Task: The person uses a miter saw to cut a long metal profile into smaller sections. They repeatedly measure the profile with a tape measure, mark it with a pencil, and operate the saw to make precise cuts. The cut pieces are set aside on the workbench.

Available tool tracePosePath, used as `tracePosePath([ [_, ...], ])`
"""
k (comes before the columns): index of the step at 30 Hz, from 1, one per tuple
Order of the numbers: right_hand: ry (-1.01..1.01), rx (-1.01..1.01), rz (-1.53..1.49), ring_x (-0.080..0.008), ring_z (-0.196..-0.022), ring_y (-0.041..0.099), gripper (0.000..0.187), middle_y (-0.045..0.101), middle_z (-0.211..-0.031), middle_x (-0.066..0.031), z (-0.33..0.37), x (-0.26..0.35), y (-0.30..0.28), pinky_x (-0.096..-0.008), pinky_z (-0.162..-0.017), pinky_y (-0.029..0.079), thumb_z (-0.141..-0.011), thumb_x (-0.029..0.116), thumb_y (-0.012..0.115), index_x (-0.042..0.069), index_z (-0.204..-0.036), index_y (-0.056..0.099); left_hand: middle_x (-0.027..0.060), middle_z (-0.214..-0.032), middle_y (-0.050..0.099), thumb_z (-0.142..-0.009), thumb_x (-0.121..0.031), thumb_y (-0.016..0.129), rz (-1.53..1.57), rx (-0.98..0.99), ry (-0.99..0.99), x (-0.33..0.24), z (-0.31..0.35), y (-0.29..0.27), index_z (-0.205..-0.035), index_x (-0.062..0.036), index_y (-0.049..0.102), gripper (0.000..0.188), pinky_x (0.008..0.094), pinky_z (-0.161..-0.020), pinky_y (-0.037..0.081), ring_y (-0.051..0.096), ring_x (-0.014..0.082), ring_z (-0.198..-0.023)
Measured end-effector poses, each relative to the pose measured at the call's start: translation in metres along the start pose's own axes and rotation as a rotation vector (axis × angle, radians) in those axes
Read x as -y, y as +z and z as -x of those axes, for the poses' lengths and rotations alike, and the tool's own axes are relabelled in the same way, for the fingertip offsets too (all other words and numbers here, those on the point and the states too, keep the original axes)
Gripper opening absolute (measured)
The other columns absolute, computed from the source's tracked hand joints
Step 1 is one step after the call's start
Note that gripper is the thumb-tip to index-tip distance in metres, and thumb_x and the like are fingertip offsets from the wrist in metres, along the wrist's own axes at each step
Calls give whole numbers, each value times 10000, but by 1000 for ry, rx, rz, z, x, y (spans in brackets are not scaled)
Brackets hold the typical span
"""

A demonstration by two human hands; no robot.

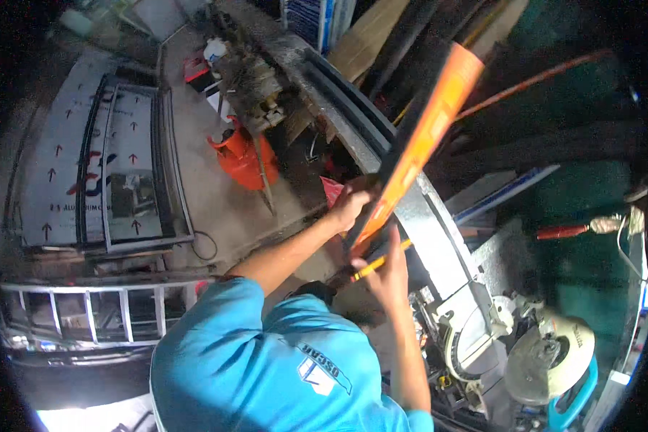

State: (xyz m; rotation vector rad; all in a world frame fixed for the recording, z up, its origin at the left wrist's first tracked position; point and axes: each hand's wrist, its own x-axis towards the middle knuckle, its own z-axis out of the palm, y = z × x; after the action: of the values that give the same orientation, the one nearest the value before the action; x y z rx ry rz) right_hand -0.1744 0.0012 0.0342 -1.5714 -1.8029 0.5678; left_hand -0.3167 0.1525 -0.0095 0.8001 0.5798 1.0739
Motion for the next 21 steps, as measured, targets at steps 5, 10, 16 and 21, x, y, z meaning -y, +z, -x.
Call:
tracePosePath([
  [5, 20, -112, -142, -388, -924, 711, 800, 724, -1002, -191, -129, -3, 15, -454, -825, 557, -728, 135, 855, -62, -1395, 459, 35, -1140, 681, -1002, -263, 618, 142, -244, 273, -32, -47, 11, -1246, -83, 633, 304, 347, -962, 502, 630, 161, -1064],
  [10, 22, -26, 113, -393, -918, 719, 373, 741, -943, -183, -245, -23, -2, -459, -793, 562, -762, 264, 804, 63, -1036, 650, 106, -1403, 613, -1030, -510, 565, -395, -292, -79, -52, -49, -36, -1412, -27, 576, 616, 346, -1100, 414, 554, 184, -1279],
  [16, -48, -13, 373, -420, -952, 710, 564, 736, -995, -216, -317, -69, 26, -505, -811, 561, -738, 448, 834, 58, -1102, 651, 154, -1129, 713, -930, -283, 743, -777, -231, -116, 16, -69, -41, -1231, -3, 620, 430, 347, -838, 544, 680, 198, -990],
  [21, -50, 65, 328, -411, -972, 709, 661, 738, -1011, -211, -344, -104, 46, -493, -820, 561, -687, 530, 868, 40, -1082, 664, 152, -1043, 703, -920, -335, 728, -764, -412, -145, 68, -123, -30, -1332, -85, 485, 540, 402, -663, 591, 702, 275, -758],
])
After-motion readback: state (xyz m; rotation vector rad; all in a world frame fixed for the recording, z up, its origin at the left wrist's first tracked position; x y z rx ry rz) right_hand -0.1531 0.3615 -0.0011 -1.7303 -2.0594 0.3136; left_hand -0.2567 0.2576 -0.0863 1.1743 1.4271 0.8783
